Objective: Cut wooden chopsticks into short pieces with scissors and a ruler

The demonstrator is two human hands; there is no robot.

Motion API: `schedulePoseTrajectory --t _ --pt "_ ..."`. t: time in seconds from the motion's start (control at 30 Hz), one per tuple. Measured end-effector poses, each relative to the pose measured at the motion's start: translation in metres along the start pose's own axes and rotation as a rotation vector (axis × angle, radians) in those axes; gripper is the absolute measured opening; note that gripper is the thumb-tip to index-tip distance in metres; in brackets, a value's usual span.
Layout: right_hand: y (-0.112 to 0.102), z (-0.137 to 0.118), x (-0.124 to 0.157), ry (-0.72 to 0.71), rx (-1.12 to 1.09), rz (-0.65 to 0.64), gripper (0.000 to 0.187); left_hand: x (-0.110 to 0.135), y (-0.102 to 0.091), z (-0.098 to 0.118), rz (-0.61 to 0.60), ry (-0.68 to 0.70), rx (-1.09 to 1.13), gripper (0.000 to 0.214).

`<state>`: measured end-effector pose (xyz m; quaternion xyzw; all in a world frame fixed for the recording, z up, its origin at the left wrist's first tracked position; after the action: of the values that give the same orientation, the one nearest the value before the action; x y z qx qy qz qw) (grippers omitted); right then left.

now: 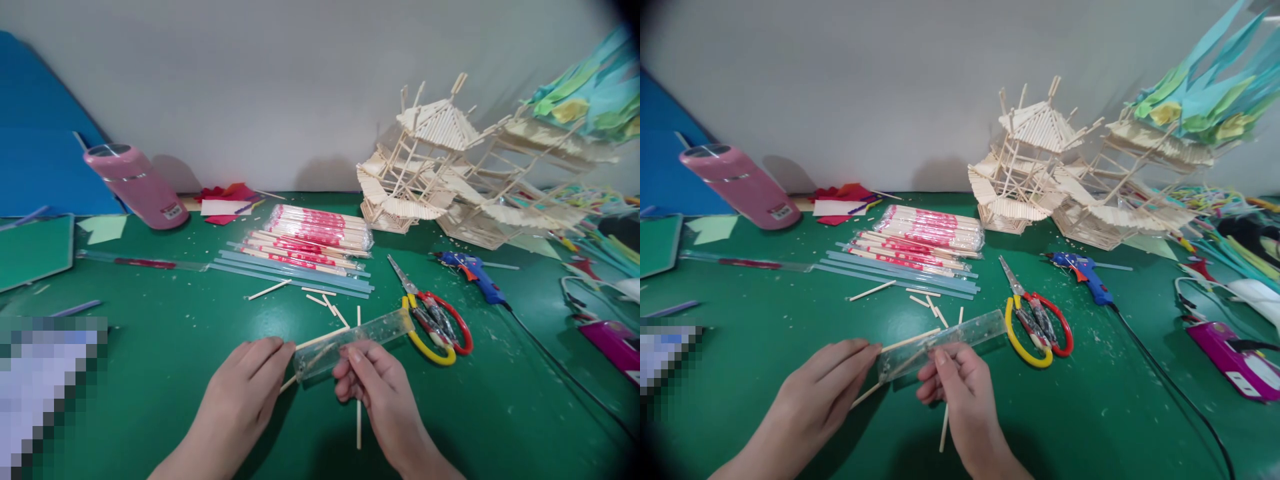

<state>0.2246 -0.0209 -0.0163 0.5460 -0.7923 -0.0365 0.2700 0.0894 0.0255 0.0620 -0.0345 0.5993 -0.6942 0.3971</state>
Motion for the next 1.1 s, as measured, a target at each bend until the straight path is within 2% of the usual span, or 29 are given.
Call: schedulePoseTrajectory --t 0.73,1.1 --pt "-0.0005 0.0007 -0.0007 -0.009 -0.008 0.002 0.022 -0.0036 -0.0067 0.0062 0.039 0.058 -0.044 0.024" --pt "0.0002 0.0016 -0.0015 -0.011 0.009 -0.013 0.021 -0.0021 -0.0042 0.0076 0.029 0.076 -0.051 0.023"
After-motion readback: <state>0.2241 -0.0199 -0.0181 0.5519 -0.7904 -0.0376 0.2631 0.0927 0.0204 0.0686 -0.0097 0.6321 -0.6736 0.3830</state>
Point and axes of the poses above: each hand's wrist, its own x-axis away from the middle knuckle, its own y-axis out of the palm, z = x × y, the point moved 9 cm from there along -x, towards the middle knuckle, and after that the axes turned 2 degrees about -z, right-handed, at the moved point
